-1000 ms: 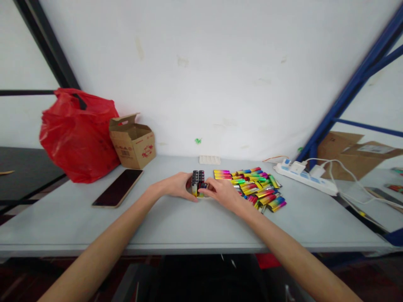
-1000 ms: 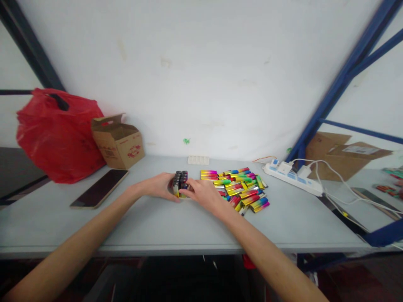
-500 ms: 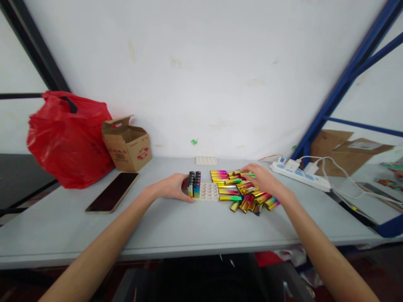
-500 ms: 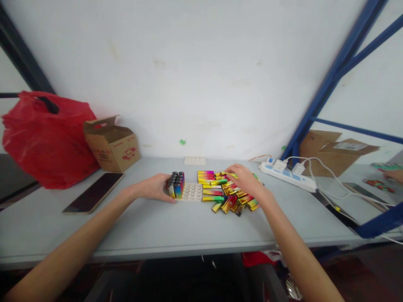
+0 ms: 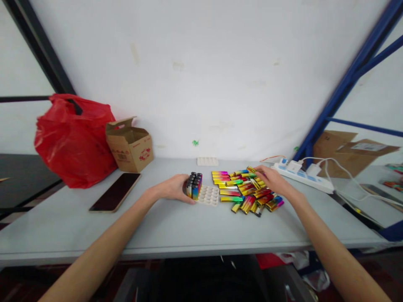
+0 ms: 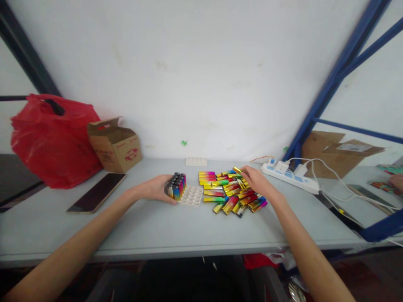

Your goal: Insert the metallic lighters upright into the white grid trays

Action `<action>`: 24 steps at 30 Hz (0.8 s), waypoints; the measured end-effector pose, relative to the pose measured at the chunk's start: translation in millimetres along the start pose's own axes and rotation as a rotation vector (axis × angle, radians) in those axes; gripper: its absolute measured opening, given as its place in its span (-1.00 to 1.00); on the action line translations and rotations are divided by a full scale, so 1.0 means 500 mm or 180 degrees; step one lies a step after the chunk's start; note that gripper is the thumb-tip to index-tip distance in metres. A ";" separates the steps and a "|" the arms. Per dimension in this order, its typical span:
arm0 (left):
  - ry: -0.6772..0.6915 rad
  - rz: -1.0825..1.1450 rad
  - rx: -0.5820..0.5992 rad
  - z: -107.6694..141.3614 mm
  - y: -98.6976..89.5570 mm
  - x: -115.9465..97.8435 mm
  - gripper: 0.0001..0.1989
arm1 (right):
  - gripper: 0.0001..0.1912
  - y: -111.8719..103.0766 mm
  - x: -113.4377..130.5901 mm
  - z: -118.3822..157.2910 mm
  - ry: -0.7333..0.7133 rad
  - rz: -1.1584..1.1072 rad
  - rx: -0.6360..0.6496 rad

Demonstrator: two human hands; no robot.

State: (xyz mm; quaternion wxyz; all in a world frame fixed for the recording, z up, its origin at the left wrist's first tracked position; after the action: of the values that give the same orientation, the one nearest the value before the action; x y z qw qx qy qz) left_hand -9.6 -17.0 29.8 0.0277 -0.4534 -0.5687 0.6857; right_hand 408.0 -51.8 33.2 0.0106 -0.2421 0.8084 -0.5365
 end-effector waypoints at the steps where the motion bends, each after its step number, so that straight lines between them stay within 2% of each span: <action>1: 0.0010 -0.0039 -0.0037 -0.001 0.002 -0.001 -0.24 | -0.64 -0.005 0.012 -0.006 0.0081 -0.0139 -0.0038; 3: 0.0040 -0.0084 -0.0082 -0.002 0.005 -0.004 -0.25 | -0.59 -0.015 0.044 -0.025 0.0210 -0.0431 -0.0138; 6: 0.0091 -0.0052 -0.0124 -0.002 0.008 -0.008 -0.26 | -0.54 -0.024 0.110 -0.069 0.0299 -0.1046 -0.0527; 9: 0.0150 0.0037 -0.0154 -0.003 0.011 -0.010 -0.28 | -0.51 -0.005 0.180 -0.118 0.0374 -0.1915 -0.0644; 14: 0.0265 0.0164 -0.0147 -0.004 0.019 -0.007 -0.32 | -0.43 0.083 0.257 -0.156 0.0692 -0.3129 -0.0412; 17: 0.0315 0.0164 -0.0165 -0.008 0.024 0.001 -0.30 | -0.44 0.136 0.275 -0.146 0.0781 -0.3770 0.0034; 21: 0.0374 0.0134 -0.0285 -0.013 0.026 0.008 -0.29 | -0.50 0.164 0.284 -0.122 0.0571 -0.3825 0.0353; 24: 0.0377 0.0101 -0.0287 -0.014 0.025 0.004 -0.29 | -0.44 0.165 0.290 -0.111 0.0732 -0.3701 0.0494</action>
State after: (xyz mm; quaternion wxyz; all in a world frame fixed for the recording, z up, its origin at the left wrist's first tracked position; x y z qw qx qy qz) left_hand -0.2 -15.0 19.2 0.0300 -0.5029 -0.5891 0.6317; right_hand 233.2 -37.1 19.9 -0.3547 -0.5837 0.4977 -0.5346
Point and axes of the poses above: each hand's wrist, its own z-axis away from the middle knuckle, its own y-axis out of the palm, x = y × z, the point moved 3 cm from there along -z, towards the middle knuckle, and after that the axes turned 6 degrees about z, right-handed, at the moved point
